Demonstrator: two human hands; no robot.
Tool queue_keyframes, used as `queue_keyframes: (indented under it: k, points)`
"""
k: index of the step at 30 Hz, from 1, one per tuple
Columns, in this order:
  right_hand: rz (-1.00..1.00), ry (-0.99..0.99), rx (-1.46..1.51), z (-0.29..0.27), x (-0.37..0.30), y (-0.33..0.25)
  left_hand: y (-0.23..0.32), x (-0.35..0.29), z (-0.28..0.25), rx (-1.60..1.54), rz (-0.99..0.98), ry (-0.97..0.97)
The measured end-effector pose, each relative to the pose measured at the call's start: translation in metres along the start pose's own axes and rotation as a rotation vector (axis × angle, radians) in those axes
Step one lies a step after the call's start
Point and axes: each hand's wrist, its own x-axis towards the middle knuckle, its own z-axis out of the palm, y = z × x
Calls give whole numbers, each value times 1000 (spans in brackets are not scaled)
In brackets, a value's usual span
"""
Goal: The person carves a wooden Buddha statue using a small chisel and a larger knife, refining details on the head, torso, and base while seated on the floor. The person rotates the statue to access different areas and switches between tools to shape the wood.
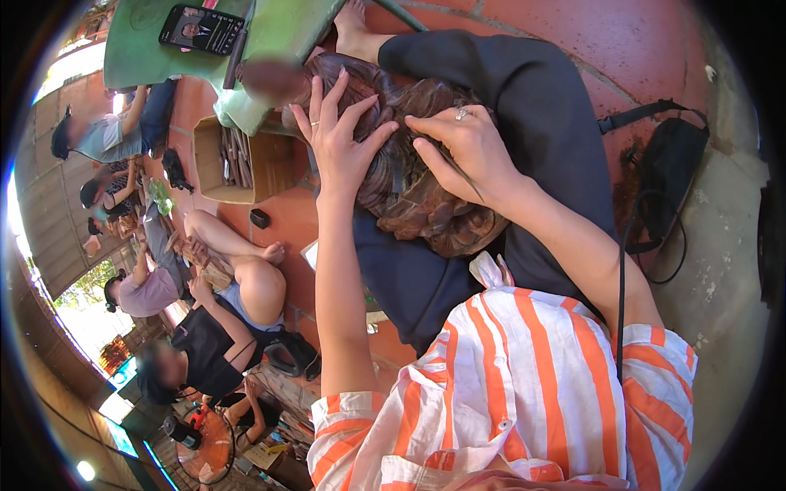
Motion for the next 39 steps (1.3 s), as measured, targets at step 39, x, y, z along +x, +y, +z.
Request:
queue_keyframes:
  k: [39]
  points:
    - [83,-15,98,0,1,0,-2,1,5,4,-17,39]
